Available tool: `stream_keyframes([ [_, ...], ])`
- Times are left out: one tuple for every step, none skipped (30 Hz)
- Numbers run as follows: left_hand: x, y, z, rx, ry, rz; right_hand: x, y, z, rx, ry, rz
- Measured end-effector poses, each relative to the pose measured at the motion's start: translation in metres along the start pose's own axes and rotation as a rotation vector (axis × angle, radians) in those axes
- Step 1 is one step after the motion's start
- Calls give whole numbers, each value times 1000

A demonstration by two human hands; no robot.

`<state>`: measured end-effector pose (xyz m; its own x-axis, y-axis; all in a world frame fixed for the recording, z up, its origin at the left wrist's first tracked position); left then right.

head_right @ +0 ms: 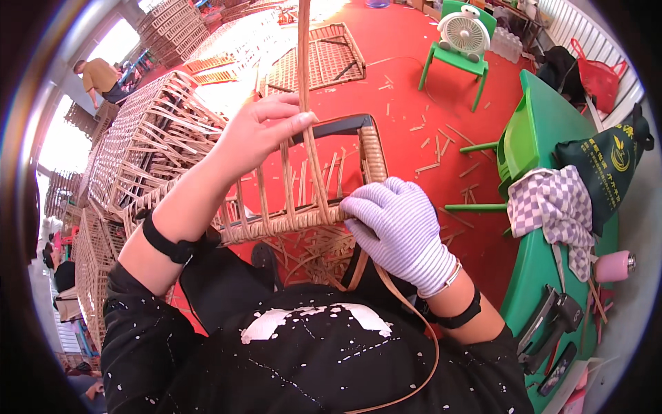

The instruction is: The recorder weaves and staples rattan strips onto a metal and wood furniture frame.

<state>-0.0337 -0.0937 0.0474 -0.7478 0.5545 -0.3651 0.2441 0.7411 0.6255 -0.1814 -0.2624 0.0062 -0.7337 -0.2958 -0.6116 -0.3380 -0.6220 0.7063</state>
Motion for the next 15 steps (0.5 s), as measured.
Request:
stream_keyframes([
  [-4, -1, 8, 76, 177, 64, 1, 1, 0, 5, 0, 0],
  [-7, -2, 14, 3, 311, 113, 2, 0, 0, -3, -7, 12],
  [-10, -4, 18, 6, 311, 115, 3, 0, 1, -14, -14, 26],
  [-13, -7, 23, 10, 313, 136, 4, -1, 2, -16, 3, 33],
  [-16, -10, 28, 15, 316, 157, 5, -2, 3, -14, 0, 37],
  [-18, -12, 30, 22, 319, 162, 7, -3, 4, -42, 11, 31],
  [-20, -15, 31, 41, 359, 218, 7, -3, 5, -70, 22, 26],
  [-20, -19, 33, 61, 399, 273, 7, -3, 6, -76, 31, 34],
  [-21, -21, 32, 69, 401, 278, 8, -3, 6, -73, 25, 41],
  [-19, -24, 35, 121, 517, 309, 9, -3, 6, -93, 24, 44],
  [-16, -28, 37, 173, 632, 339, 10, -3, 7, -112, 25, 46],
  [-16, -29, 38, 207, 642, 346, 8, -3, 7, -105, 17, 45],
  [-17, -30, 39, 215, 643, 347, 7, -4, 8, -102, 15, 52],
  [-19, -29, 38, 127, 593, 360, 5, -5, 8, -109, 2, 46],
  [-21, -29, 37, 39, 539, 371, 4, -5, 8, -113, -10, 39],
])
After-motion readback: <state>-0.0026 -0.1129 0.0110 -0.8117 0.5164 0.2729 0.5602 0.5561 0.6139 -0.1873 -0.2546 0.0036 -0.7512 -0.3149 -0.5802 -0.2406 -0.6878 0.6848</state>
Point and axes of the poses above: each hand's wrist, its own x-axis away from the middle knuckle, its own y-axis out of the back of the hand, z = x × y, the point moved 4 cm from there along -x, towards the middle knuckle, and after that the axes turned 4 degrees about -z, right-handed, at the moved point
